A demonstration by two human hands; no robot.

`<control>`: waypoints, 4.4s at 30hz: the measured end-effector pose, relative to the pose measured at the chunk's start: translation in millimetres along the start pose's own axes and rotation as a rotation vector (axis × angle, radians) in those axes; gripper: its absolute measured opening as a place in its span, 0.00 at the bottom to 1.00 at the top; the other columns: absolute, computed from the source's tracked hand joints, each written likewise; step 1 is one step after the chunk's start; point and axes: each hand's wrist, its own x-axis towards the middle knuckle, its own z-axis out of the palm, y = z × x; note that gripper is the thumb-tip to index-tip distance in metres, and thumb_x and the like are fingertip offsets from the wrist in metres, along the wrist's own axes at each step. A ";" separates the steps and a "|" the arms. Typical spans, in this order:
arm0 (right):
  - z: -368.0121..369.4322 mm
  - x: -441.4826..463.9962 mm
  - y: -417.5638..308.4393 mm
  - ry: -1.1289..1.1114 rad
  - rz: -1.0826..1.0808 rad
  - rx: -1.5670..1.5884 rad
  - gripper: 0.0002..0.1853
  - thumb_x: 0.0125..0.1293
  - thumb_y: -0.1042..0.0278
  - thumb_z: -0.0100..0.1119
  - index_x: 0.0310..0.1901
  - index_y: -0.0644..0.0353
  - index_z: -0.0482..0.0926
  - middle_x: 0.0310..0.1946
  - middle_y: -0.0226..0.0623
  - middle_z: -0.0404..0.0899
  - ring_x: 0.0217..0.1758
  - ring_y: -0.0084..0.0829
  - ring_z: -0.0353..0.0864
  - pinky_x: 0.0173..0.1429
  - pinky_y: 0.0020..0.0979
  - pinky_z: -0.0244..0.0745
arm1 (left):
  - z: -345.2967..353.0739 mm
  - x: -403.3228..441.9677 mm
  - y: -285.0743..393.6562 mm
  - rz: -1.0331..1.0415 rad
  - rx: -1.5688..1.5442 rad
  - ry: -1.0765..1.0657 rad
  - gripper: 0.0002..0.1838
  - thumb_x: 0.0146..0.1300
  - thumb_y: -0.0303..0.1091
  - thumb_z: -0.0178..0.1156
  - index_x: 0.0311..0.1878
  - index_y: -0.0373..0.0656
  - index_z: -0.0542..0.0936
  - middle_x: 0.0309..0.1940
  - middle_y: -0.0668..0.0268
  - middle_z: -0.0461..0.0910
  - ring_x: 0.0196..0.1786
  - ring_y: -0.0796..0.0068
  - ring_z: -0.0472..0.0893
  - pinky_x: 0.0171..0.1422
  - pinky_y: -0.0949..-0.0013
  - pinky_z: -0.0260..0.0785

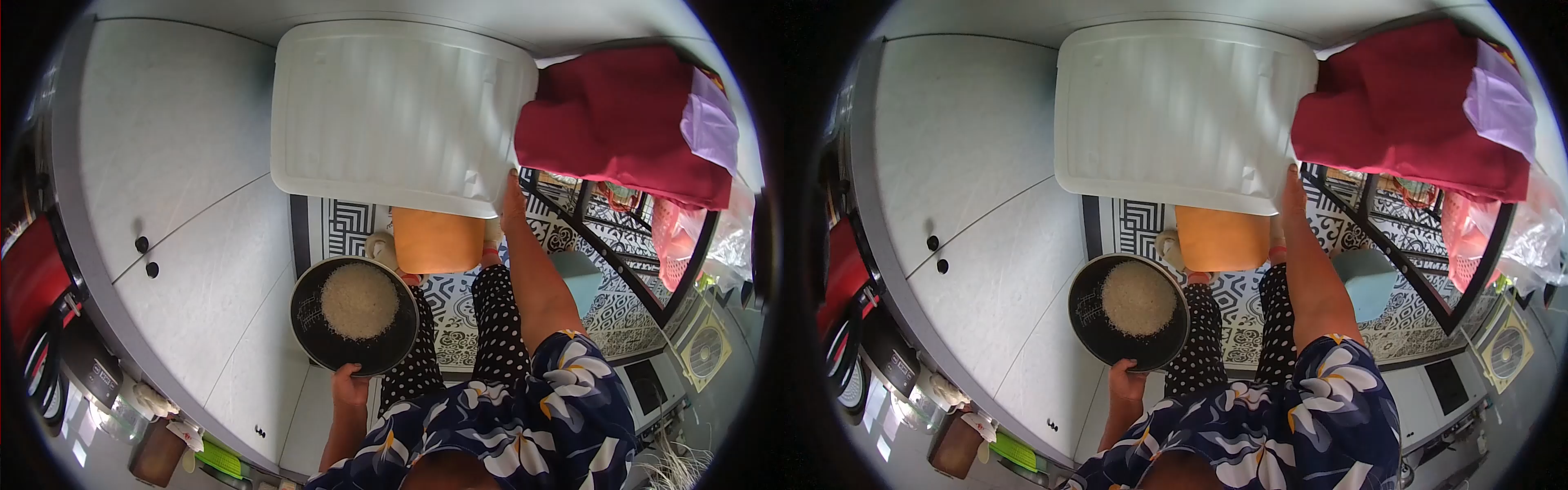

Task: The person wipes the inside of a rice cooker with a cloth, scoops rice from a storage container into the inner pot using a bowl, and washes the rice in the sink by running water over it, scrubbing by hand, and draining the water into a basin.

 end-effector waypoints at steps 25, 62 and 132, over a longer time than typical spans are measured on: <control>-67.2 -32.0 -223.7 0.507 -0.233 0.103 0.24 0.62 0.57 0.53 0.56 0.61 0.68 0.51 0.45 0.75 0.55 0.43 0.74 0.48 0.44 0.77 | 18.3 -92.2 15.4 0.165 0.323 -0.260 0.12 0.52 0.21 0.51 0.42 0.35 0.74 0.40 0.62 0.76 0.42 0.68 0.77 0.51 0.65 0.71; -162.2 -223.1 -75.8 -0.253 -0.810 -1.628 0.19 0.63 0.57 0.42 0.38 0.66 0.77 0.38 0.52 0.80 0.39 0.50 0.80 0.45 0.46 0.74 | -80.5 -163.6 26.2 0.276 0.263 -0.265 0.15 0.54 0.26 0.48 0.43 0.27 0.71 0.39 0.51 0.76 0.39 0.55 0.78 0.48 0.56 0.72; 209.1 -761.9 442.3 -1.469 -0.725 -2.080 0.21 0.64 0.56 0.52 0.54 0.59 0.73 0.39 0.36 0.79 0.34 0.27 0.79 0.35 0.28 0.76 | -479.9 -399.9 -337.1 0.799 -2.057 0.823 0.31 0.40 0.25 0.48 0.55 0.32 0.67 0.49 0.50 0.74 0.46 0.52 0.79 0.45 0.51 0.79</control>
